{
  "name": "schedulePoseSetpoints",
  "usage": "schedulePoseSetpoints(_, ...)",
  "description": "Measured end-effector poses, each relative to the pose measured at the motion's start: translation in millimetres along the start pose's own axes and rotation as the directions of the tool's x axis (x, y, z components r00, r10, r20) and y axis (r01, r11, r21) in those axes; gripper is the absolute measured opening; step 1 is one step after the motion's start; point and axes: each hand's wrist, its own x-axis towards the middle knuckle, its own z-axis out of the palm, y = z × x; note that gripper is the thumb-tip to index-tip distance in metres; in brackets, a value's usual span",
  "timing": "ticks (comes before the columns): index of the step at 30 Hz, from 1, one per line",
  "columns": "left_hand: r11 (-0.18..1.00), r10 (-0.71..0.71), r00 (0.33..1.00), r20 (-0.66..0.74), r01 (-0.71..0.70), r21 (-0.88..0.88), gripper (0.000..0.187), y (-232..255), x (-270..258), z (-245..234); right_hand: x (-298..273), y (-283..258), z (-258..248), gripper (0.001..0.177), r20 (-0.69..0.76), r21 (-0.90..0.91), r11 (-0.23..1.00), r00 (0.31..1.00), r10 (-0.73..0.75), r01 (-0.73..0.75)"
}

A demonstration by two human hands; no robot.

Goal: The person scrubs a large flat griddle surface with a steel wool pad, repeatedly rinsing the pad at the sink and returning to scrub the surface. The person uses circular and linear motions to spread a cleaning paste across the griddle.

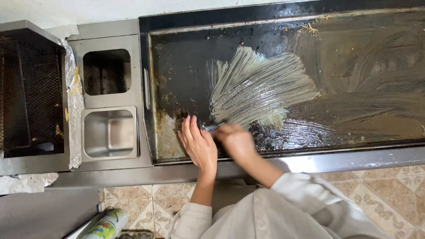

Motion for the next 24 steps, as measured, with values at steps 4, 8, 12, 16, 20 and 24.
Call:
schedulePoseSetpoints(4,1.000,-0.013,1.000,0.011,0.013,0.004,0.044,2,2,-3,-30,131,-26,0.009,-0.192,-0.329,0.942,0.981,0.007,-0.071)
schedulePoseSetpoints(8,0.999,-0.027,0.999,0.047,0.026,0.018,0.044,14,6,-14,-82,229,-76,0.004,-0.397,-0.606,0.631,0.871,0.289,-0.485)
schedulePoseSetpoints(12,1.000,0.019,0.999,-0.028,-0.019,0.010,0.040,4,0,0,-62,196,-36,0.040,-0.445,-0.202,0.806,0.785,0.431,-0.556)
schedulePoseSetpoints(16,0.999,0.040,0.999,-0.035,-0.039,0.029,0.038,9,1,-6,-14,20,-11,0.014,-0.124,-0.462,0.877,0.989,0.082,-0.130)
schedulePoseSetpoints(20,0.999,0.029,0.998,-0.052,-0.028,0.028,0.037,6,1,-6,-15,19,-6,0.013,-0.015,0.046,0.999,1.000,0.017,-0.016)
schedulePoseSetpoints(24,0.999,0.032,0.998,-0.049,-0.031,0.017,0.037,3,0,-3,-42,133,-7,0.019,-0.072,-0.593,0.794,0.991,0.115,-0.136)
